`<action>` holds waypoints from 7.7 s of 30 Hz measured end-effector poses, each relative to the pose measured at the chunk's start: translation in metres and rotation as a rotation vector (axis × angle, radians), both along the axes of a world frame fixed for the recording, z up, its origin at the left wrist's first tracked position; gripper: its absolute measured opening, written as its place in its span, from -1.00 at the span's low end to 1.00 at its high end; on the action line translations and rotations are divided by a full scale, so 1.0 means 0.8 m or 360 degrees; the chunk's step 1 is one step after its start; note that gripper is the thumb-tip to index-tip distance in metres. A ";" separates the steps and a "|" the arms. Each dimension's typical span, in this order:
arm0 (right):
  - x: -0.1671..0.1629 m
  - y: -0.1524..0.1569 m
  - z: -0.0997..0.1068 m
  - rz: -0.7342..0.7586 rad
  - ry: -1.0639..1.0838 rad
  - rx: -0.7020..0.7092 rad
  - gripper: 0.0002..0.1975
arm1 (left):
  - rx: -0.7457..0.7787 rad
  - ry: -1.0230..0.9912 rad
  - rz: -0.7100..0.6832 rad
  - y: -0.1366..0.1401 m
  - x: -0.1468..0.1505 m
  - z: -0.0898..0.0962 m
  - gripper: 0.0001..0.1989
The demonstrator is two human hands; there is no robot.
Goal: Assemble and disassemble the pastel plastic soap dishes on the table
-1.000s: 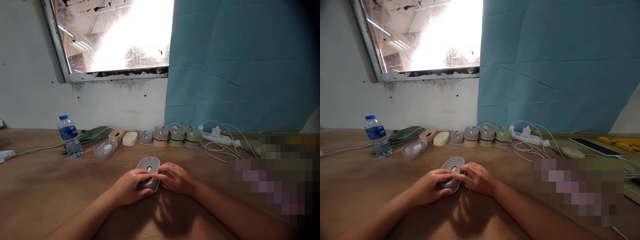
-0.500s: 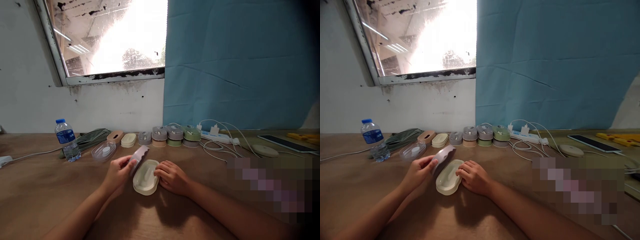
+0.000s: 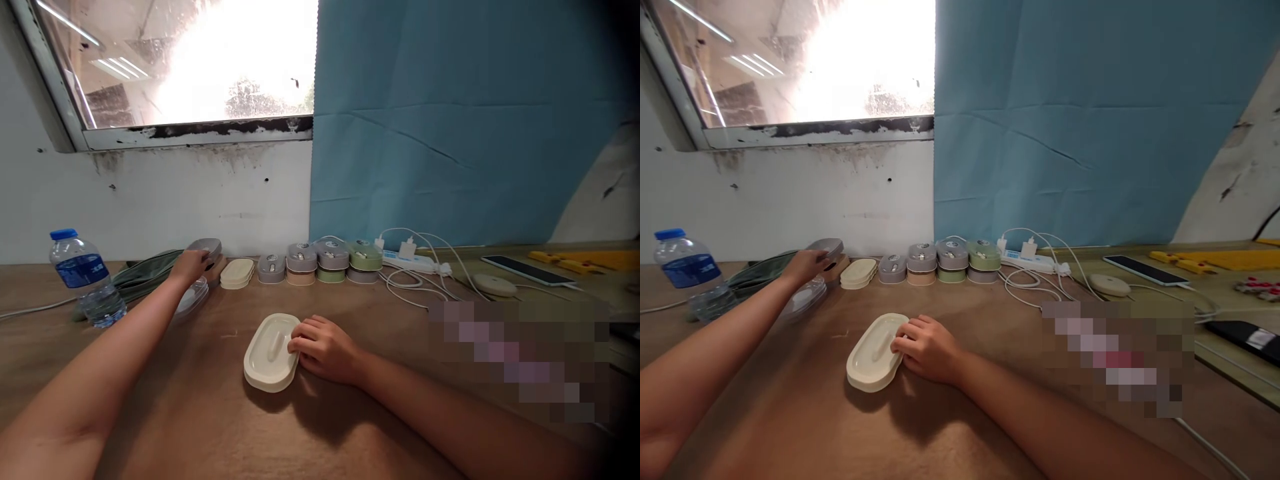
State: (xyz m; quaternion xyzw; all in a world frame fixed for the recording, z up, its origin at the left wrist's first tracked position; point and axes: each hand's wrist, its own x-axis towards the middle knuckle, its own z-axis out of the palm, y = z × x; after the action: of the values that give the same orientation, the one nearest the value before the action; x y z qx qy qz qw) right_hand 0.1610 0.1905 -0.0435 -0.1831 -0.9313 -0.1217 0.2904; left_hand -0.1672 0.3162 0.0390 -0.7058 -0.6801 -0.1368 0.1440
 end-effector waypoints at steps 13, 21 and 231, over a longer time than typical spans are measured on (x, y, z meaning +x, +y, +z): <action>0.000 0.002 -0.001 -0.0030 -0.0018 0.0072 -0.86 | -0.0121 -0.0062 0.0100 0.007 -0.011 -0.026 -0.60; 0.000 0.002 -0.002 -0.0015 0.0018 0.0062 -0.86 | -0.0153 -0.0033 0.0108 0.013 -0.011 -0.026 -0.58; -0.006 -0.009 0.006 0.0302 -0.0077 0.0078 -0.80 | -0.0243 -0.1804 -0.0943 -0.188 0.107 -0.075 -0.62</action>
State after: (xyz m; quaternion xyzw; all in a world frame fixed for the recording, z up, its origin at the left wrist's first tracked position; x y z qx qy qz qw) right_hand 0.1563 0.1831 -0.0384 -0.0840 -0.9479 -0.1208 0.2824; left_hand -0.0816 0.1659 -0.0209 -0.6901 -0.4348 -0.4736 -0.3322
